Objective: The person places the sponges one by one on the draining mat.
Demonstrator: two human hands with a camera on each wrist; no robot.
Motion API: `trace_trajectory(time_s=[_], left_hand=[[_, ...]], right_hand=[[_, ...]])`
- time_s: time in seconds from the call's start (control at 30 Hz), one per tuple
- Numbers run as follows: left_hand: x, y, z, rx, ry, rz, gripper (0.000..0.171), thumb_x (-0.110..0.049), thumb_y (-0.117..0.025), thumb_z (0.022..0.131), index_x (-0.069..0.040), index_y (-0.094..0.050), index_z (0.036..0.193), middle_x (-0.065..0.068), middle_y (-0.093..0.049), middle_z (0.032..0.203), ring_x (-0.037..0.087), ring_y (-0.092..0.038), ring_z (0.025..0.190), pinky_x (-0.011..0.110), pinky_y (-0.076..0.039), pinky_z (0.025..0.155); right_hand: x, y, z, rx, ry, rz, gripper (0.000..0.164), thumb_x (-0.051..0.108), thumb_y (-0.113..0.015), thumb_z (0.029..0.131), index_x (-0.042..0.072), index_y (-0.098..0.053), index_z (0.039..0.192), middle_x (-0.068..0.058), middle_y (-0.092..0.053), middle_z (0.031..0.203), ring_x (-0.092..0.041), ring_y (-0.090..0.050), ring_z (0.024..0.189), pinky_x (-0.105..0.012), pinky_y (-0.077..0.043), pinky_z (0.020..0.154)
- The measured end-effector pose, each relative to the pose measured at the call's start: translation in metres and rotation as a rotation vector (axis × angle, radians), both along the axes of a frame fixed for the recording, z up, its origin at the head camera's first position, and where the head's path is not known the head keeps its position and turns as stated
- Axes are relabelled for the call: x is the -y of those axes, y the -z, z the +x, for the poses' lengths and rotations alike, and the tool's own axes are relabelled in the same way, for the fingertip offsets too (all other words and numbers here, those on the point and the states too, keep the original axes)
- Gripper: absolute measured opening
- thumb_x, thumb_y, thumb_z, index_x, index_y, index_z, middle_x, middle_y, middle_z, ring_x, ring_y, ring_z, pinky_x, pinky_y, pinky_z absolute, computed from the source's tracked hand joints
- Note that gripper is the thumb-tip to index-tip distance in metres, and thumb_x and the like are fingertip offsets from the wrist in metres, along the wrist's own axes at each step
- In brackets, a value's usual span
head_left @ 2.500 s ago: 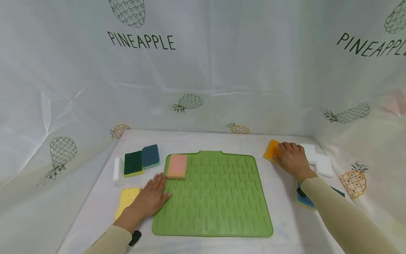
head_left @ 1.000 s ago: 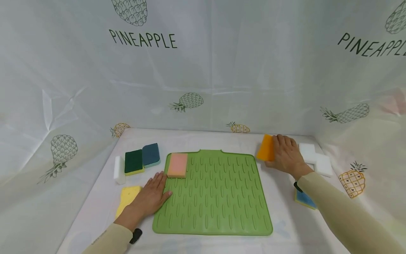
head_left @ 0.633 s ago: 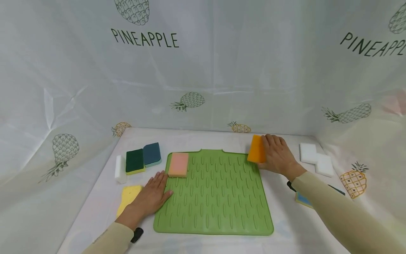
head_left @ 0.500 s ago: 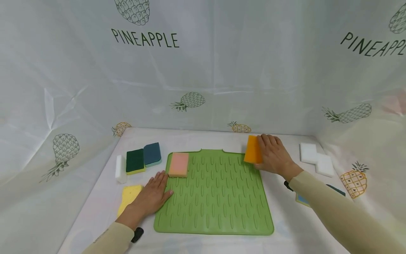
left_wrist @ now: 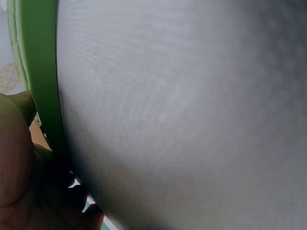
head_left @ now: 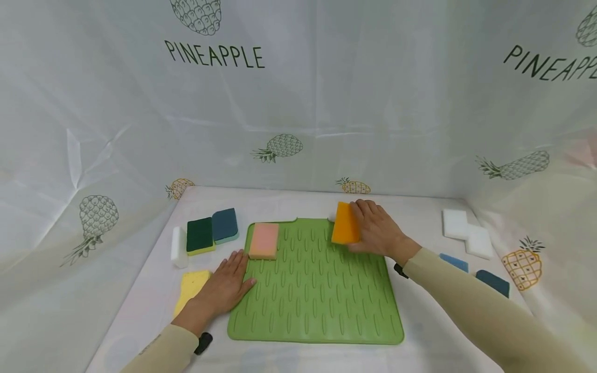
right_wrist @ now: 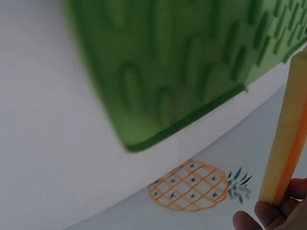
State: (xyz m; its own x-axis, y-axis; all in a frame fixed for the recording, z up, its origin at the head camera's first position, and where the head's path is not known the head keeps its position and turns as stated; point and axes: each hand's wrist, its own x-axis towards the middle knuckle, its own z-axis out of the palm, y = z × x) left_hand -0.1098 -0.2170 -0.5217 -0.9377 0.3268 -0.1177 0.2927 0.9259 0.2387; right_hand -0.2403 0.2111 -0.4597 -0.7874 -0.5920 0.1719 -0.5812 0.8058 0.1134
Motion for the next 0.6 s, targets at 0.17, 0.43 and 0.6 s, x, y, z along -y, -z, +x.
trace_trajectory(time_s=[0.17,0.43,0.6], left_hand=[[0.0,0.0,0.0,0.004,-0.005,0.006,0.077,-0.043,-0.052,0.111,0.007,-0.027,0.163,0.027,-0.024,0.172,0.044,-0.021,0.161,0.06,-0.026,0.129],[0.0,0.002,0.0,0.021,-0.013,0.012,0.077,-0.044,-0.051,0.111,0.007,-0.026,0.164,0.026,-0.022,0.173,0.043,-0.018,0.162,0.06,-0.024,0.13],[0.001,0.002,0.0,0.011,-0.006,0.007,0.077,-0.044,-0.051,0.111,0.007,-0.027,0.163,0.026,-0.023,0.172,0.044,-0.02,0.161,0.06,-0.024,0.129]], right_hand=[[0.026,0.007,0.0,-0.013,-0.062,-0.028,0.106,0.067,-0.07,0.08,-0.007,-0.04,0.151,-0.027,-0.049,0.144,-0.043,-0.051,0.129,-0.055,-0.051,0.107],[0.068,0.007,0.002,0.111,-0.119,-0.034,0.109,0.068,-0.068,0.082,-0.005,-0.037,0.157,-0.025,-0.047,0.151,-0.042,-0.049,0.137,-0.056,-0.048,0.113],[0.087,0.012,0.002,0.207,-0.116,-0.017,0.11,0.069,-0.066,0.085,-0.004,-0.033,0.16,-0.024,-0.044,0.157,-0.041,-0.046,0.143,-0.056,-0.045,0.115]])
